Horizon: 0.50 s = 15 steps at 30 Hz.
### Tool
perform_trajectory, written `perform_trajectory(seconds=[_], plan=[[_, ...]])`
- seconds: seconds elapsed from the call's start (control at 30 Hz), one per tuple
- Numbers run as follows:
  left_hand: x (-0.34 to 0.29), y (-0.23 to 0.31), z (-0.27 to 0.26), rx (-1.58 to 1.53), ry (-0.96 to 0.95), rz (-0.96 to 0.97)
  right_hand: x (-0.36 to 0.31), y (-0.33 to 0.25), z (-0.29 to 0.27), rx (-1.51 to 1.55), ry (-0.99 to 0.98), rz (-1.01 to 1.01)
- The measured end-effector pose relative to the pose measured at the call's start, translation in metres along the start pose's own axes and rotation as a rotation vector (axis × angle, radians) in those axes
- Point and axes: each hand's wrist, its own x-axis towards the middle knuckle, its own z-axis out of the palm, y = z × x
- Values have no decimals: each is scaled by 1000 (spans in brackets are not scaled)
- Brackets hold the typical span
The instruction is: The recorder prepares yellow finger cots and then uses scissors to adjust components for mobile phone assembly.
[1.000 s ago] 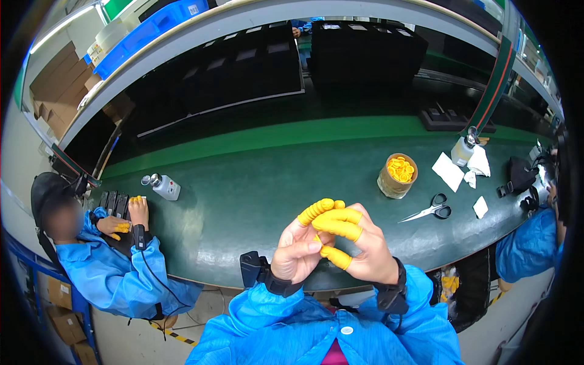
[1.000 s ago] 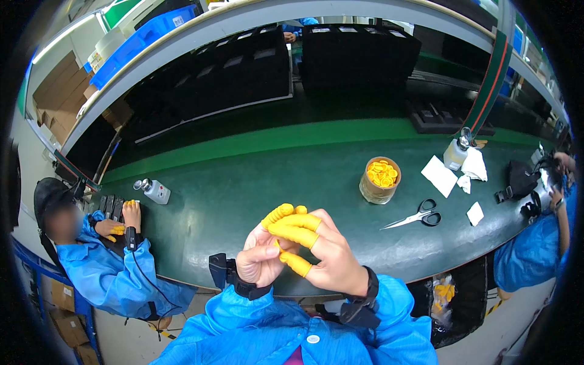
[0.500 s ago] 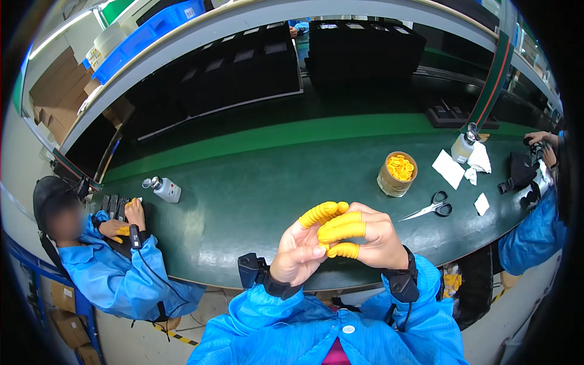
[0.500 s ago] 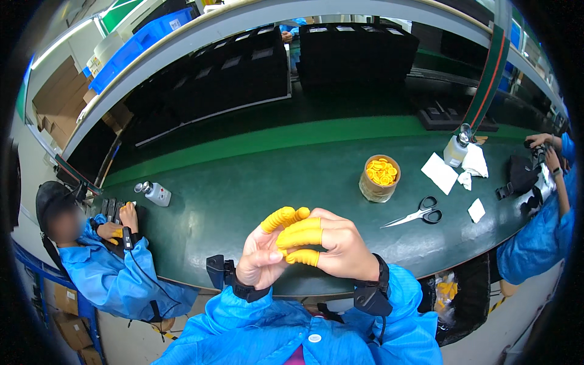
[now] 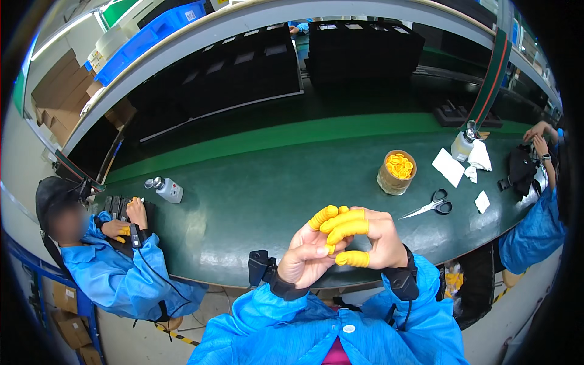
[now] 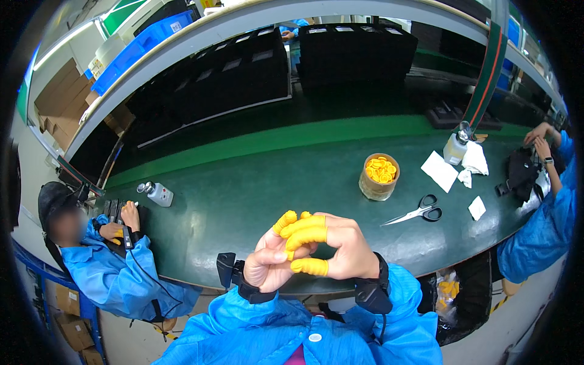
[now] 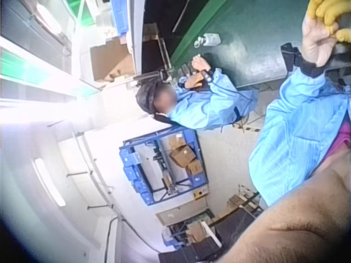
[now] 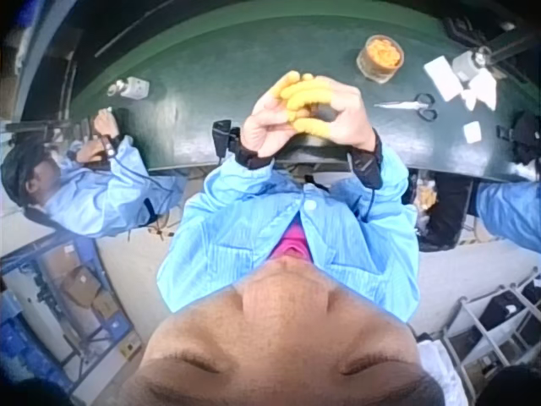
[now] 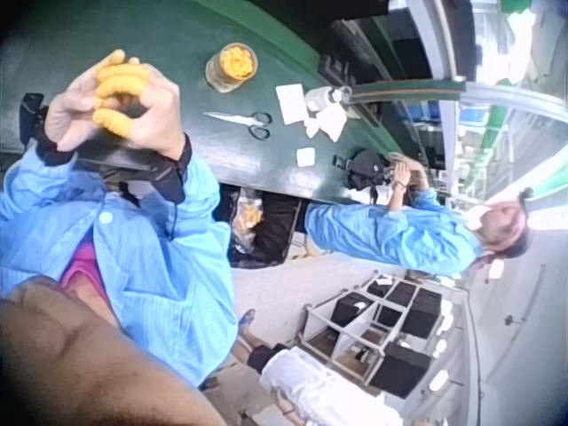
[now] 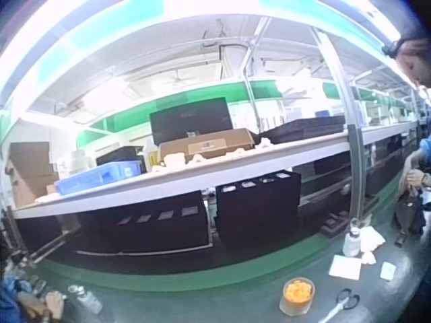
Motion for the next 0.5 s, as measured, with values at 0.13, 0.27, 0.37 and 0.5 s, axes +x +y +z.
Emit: perform_trajectory(seconds=[0.13, 0.27, 0.37, 0.5], plan=[[-1, -3, 7, 86, 17, 42, -3, -2, 1, 159, -65, 218], [-1, -2, 9, 142, 61, 31, -7, -6, -6, 404, -121, 441], [-3, 0, 8, 133, 70, 7, -2, -11, -12, 395, -198, 454], [-2, 3, 16, 16, 55, -21, 0, -16, -18, 235, -224, 360]])
